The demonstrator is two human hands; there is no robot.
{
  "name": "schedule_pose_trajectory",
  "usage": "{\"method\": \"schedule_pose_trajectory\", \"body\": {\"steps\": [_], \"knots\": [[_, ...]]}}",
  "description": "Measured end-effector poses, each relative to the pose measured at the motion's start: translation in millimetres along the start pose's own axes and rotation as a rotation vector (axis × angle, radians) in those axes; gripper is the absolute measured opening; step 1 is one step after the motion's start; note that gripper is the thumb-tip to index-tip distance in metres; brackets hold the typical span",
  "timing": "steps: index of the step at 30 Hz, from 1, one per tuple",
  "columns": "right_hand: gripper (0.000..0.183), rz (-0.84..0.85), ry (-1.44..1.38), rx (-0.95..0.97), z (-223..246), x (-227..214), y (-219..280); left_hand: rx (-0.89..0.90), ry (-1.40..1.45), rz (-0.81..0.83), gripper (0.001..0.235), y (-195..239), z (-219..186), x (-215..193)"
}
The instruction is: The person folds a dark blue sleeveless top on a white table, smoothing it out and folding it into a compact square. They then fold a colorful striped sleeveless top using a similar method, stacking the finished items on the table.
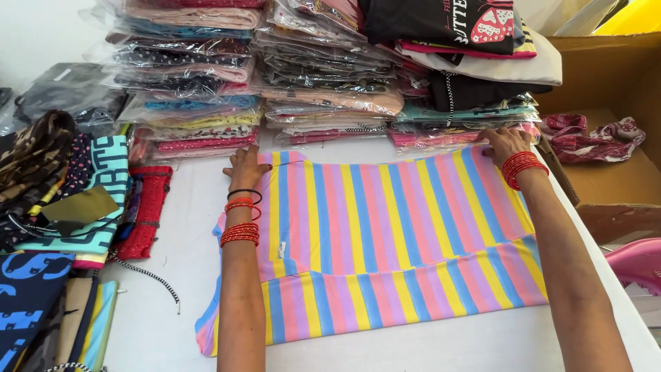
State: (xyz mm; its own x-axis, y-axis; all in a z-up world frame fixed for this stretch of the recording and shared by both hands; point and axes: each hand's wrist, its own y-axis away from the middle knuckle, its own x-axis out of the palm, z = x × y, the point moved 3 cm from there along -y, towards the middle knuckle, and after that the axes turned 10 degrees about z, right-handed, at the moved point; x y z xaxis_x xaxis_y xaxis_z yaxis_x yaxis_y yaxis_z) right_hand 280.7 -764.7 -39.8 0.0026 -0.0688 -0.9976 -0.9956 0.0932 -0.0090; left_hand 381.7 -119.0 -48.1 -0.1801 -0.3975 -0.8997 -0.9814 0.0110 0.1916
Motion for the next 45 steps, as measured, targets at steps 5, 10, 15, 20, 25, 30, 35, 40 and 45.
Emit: {"method": "schedule_pose_trajectory", "body": {"steps": [5, 10, 15, 20, 25, 30, 35, 40, 45], "knots": [[0.029, -0.003, 0.023, -0.015, -4.0, 0.4, 0.4, 0.045, 0.108, -0.146, 0.069, -13.9, 8.9, 10.4], [0.025, -0.029, 0.005, -0.031, -10.6, -3.9, 16.8, 0.061, 0.105, -0.164, 0.048, 2.1, -2.6, -0.6], [0.024, -0.072, -0.023, -0.068, -11.0, -10.4, 34.8, 0.15, 0.124, -0.237, 0.039, 3.7, 5.9, -15.9], [0.02, -0.079, -0.07, -0.105, -2.6, -23.9, 63.6, 0.208, 0.236, -0.043, 0.03, 27.9, 18.0, -23.9], [0.019, -0.121, -0.064, -0.152, -6.2, -27.7, 95.7, 0.328, 0.303, -0.003, 0.022, 68.3, 23.7, -29.9], [0.014, -0.069, -0.074, -0.163, -6.3, -45.4, 147.7, 0.477, 0.318, 0.038, 0.017, 134.8, 44.2, -33.9], [0.015, 0.004, -0.049, -0.174, -8.7, -23.2, 201.8, 0.522, 0.273, 0.195, 0.027, 199.5, 65.6, -12.4], [0.016, 0.02, -0.023, -0.147, 0.3, -28.3, 222.1, 0.419, 0.183, 0.188, 0.024, 247.7, 35.2, -32.0], [0.015, -0.019, -0.027, -0.112, 4.2, -46.4, 232.6, 0.35, 0.154, 0.144, 0.02, 263.2, 26.5, -44.8]]}}
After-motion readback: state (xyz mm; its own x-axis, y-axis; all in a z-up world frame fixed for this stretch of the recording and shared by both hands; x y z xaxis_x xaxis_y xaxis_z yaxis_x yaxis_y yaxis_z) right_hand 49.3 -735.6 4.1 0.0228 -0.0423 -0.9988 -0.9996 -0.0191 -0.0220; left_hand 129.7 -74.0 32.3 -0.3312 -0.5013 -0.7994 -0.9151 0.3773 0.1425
